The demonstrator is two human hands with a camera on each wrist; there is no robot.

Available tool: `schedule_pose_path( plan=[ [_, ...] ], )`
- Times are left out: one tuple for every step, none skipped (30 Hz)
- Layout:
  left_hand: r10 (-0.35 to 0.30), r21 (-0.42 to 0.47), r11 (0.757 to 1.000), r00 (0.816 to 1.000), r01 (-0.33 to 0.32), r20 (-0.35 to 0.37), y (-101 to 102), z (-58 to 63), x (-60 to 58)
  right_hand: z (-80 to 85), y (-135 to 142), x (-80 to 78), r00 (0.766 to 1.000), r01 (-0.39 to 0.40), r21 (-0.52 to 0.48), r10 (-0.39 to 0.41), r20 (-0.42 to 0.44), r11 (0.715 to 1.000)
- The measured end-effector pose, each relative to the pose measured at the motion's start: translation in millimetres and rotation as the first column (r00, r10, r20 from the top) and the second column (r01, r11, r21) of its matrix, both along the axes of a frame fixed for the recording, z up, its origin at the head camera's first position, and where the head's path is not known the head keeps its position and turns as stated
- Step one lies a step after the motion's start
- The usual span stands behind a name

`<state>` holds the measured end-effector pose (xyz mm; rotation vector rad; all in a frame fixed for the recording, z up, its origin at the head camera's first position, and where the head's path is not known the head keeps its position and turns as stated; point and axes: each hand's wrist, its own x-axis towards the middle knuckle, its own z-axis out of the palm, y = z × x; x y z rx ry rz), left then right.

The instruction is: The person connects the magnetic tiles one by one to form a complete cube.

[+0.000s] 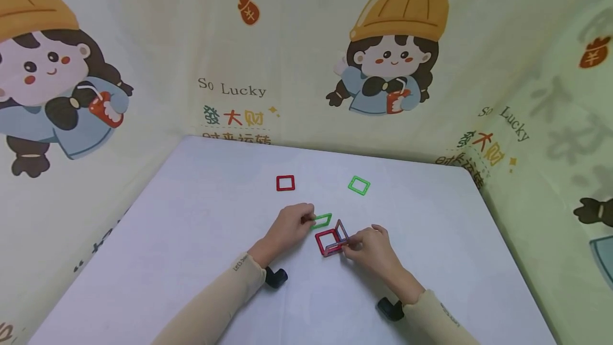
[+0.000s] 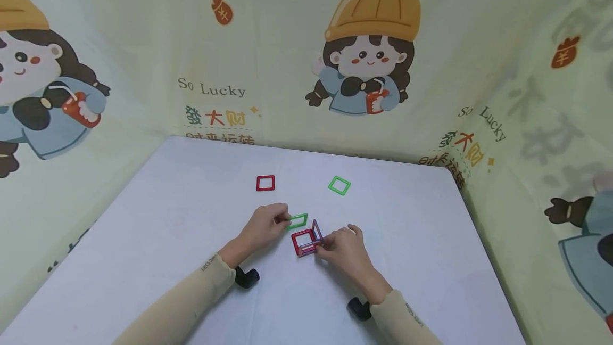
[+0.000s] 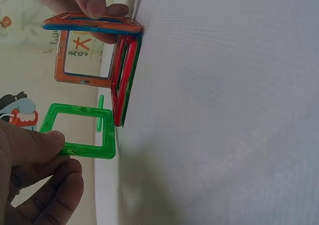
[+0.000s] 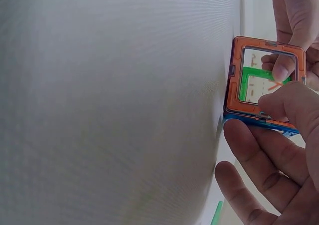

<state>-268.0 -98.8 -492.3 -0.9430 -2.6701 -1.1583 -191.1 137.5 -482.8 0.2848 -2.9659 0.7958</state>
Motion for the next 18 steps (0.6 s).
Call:
schedule_pose_path(
  plan=[
    [0.000,-0.002,1.000,1.000,0.000,0.002,0,-0.1,0.2,-0.1,0,-0.3,1.000,0.000,0.000,0.000,0.001,1.000],
    [0.001,-0.006,1.000,1.000,-0.001,0.007,1,0.0,0.6,-0.3,0,-0.6,1.000,0.002,-0.004,-0.002,0.008,1.000],
    [0.003,-0.006,1.000,1.000,-0.003,0.010,1,-0.1,1.1,-0.5,0,-1.0,1.000,0.002,-0.005,-0.002,0.011,1.000],
    [0.004,-0.005,1.000,1.000,-0.004,0.009,2,0.2,1.8,-0.5,0,-1.0,1.000,0.002,-0.004,-0.002,0.013,1.000],
    [0.005,-0.004,1.000,1.000,-0.005,0.011,2,0.5,2.7,-0.4,0,-1.0,1.000,0.002,-0.007,-0.002,0.016,1.000],
    [0.006,-0.002,1.000,1.000,-0.006,0.012,2,0.9,3.5,-0.1,0,-0.9,1.000,0.003,-0.010,-0.003,0.018,1.000],
    [0.006,0.000,1.000,1.000,-0.006,0.015,2,0.9,4.2,-0.2,0,-1.2,1.000,0.004,-0.012,-0.004,0.018,1.000],
    [0.007,0.001,1.000,1.000,-0.007,0.018,3,0.8,4.9,-0.1,0,-1.3,1.000,0.005,-0.017,-0.004,0.019,1.000],
    [0.006,0.004,1.000,1.000,-0.006,0.019,3,0.5,5.4,-0.3,0,-1.4,1.000,0.005,-0.020,-0.005,0.018,1.000],
    [0.004,0.005,1.000,1.000,-0.004,0.023,3,0.3,6.1,-0.2,0,-1.2,1.000,0.004,-0.024,-0.003,0.016,1.000],
    [0.003,0.004,1.000,1.000,-0.003,0.029,4,0.0,6.8,-0.2,0,-1.2,1.000,0.002,-0.027,-0.001,0.012,1.000],
    [0.003,0.003,1.000,0.999,-0.003,0.033,4,-0.1,7.4,-0.3,1,-1.1,1.000,0.000,-0.030,0.000,0.010,1.000],
    [0.001,0.002,1.000,0.999,-0.001,0.038,5,-0.2,8.1,-0.6,1,-0.9,1.000,-0.002,-0.029,0.003,0.006,1.000],
    [0.000,-0.001,1.000,0.999,0.000,0.042,6,-0.3,8.7,-0.4,2,-0.5,1.000,-0.004,-0.031,0.004,0.007,1.000],
    [-0.003,-0.002,1.000,0.999,0.003,0.044,6,0.1,9.7,-0.3,2,-0.3,1.000,-0.004,-0.030,0.004,0.006,1.000],
    [-0.004,-0.003,1.000,0.999,0.004,0.045,7,0.7,10.7,-0.1,2,-0.1,1.000,-0.005,-0.030,0.005,0.008,1.000],
    [-0.005,-0.004,1.000,0.999,0.006,0.044,8,1.3,11.7,-0.3,3,0.1,1.000,-0.007,-0.026,0.007,0.005,1.000],
    [-0.004,-0.006,1.000,0.999,0.004,0.044,9,1.8,12.6,-0.4,3,0.1,1.000,-0.006,-0.025,0.007,0.006,1.000]
  ],
)
